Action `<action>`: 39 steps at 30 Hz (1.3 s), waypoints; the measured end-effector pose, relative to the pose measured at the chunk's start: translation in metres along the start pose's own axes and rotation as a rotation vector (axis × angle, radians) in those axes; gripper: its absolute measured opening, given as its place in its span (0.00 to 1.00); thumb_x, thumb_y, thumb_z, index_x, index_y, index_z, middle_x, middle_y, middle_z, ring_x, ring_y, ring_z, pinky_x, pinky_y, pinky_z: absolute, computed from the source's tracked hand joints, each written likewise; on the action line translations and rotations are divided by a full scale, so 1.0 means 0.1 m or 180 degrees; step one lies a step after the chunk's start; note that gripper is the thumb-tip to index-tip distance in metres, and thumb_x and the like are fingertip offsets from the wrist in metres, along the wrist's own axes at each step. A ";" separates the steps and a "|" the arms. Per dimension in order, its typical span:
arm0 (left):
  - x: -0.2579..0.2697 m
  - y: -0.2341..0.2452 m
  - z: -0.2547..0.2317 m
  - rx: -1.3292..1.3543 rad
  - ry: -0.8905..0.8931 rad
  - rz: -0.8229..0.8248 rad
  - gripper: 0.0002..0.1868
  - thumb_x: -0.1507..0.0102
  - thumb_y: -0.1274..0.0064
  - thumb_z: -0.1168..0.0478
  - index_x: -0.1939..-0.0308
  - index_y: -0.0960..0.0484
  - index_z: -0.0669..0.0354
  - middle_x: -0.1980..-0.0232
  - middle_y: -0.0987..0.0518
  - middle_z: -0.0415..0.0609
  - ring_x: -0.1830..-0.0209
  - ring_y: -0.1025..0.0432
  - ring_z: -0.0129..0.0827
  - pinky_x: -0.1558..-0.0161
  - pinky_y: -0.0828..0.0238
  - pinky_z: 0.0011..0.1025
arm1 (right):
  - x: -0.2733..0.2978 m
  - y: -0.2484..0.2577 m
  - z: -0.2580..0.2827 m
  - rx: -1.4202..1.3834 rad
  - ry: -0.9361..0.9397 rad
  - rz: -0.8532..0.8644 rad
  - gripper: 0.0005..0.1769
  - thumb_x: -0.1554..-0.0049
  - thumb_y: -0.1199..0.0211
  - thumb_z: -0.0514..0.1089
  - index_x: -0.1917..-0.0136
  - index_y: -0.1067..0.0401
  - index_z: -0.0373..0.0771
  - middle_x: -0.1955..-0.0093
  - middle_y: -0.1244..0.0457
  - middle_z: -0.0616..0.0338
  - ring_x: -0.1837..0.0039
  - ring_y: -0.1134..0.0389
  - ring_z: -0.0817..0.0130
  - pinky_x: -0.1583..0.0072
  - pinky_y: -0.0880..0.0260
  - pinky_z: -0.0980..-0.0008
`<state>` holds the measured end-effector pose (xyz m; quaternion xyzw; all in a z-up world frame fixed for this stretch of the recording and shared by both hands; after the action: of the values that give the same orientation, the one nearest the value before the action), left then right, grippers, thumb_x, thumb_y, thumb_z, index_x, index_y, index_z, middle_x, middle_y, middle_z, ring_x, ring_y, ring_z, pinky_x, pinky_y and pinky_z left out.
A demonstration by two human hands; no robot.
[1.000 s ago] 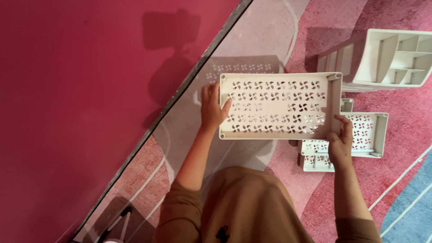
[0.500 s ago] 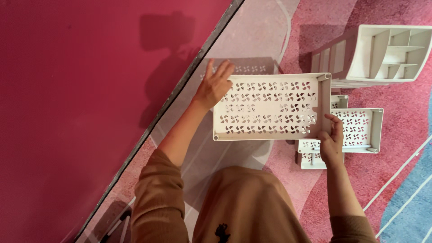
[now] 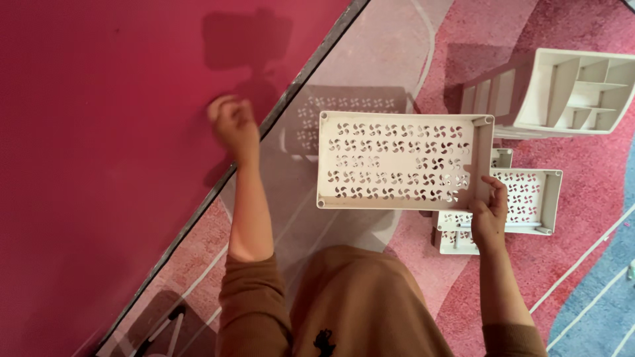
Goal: The person assembles a white plastic storage unit by inserting rods into perforated panels and connecting them together on the floor.
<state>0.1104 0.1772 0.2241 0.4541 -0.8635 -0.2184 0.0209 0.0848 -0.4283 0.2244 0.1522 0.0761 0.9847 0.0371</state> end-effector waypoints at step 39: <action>1.22 -1.62 0.43 0.1919 0.1050 0.2442 0.27 0.27 0.57 0.41 0.39 0.25 0.61 0.45 0.22 0.48 0.46 0.28 0.32 0.43 0.30 0.35 | -0.07 0.23 -0.04 -0.0475 0.0131 -0.0238 0.33 0.43 0.57 0.22 0.28 0.38 0.39 0.48 0.36 0.57 0.56 0.40 0.78 0.56 0.41 0.78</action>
<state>0.1539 0.0164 0.1013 0.1189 -0.9778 0.1381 0.1037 0.0896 -0.4521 0.2226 0.1258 0.0089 0.9885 0.0834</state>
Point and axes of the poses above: each hand's wrist, its own x-axis away from the middle knuckle, its own y-axis out of the back of the hand, z = x × y, the point moved 6 cm from there along -x, towards the middle knuckle
